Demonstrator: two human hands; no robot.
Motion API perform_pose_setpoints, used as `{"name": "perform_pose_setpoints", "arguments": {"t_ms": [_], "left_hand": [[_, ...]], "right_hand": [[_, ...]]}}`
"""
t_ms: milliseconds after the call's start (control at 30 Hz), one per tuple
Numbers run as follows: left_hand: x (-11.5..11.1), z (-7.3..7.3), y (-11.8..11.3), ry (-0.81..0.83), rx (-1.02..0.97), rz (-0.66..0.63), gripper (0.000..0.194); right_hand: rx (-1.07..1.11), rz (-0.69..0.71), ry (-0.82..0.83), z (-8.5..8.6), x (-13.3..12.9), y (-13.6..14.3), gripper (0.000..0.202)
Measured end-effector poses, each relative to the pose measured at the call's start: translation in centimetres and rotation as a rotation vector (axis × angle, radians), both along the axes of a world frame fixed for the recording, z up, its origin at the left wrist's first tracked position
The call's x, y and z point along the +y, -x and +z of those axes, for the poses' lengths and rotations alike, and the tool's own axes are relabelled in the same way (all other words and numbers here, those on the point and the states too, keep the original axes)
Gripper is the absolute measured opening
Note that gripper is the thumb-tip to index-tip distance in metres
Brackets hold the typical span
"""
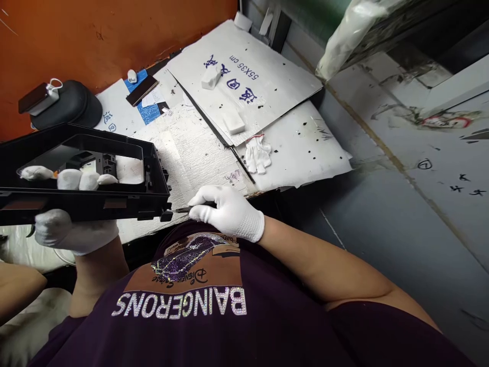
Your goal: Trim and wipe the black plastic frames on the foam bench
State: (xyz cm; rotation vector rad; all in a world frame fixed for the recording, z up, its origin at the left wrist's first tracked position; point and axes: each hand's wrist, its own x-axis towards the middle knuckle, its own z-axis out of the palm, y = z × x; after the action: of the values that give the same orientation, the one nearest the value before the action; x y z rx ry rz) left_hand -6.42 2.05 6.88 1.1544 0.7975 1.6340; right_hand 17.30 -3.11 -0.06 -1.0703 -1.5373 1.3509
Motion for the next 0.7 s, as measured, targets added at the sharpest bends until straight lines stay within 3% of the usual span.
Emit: {"name": "perform_pose_setpoints", "arguments": {"t_ms": [100,200,300,467,600,700], "left_hand": [[0.1,0.0,-0.4,0.059,-0.158,0.018,0.039],[0.5,-0.5,-0.6,0.009,-0.153,0.036,0.034],[1.0,-1.2,-0.1,-0.089,-0.17,-0.052,0.04],[1.2,-1.5,0.8,-0.023,-0.251,-0.193,0.047],[0.9,-1.0,0.9,-0.018,-0.237,-0.159,0.044],[0.6,-0.7,0.8,0.014,-0.115,-0.118,0.042]], "right_hand": [[-0.029,0.017,-0.003,0.1,0.4,0.2,0.01],[-0.037,0.049,0.006,0.0,0.7,0.7,0.009],[-0.037,0.065,0.018,-0.1,0.8,1.0,0.009],[-0.055,0.095,0.085,0.1,0.8,1.3,0.01],[-0.105,0.042,0.105,-0.2,0.7,1.8,0.012],[-0.13,0.005,0.072,-0.8,0.5,2.2,0.012]]}}
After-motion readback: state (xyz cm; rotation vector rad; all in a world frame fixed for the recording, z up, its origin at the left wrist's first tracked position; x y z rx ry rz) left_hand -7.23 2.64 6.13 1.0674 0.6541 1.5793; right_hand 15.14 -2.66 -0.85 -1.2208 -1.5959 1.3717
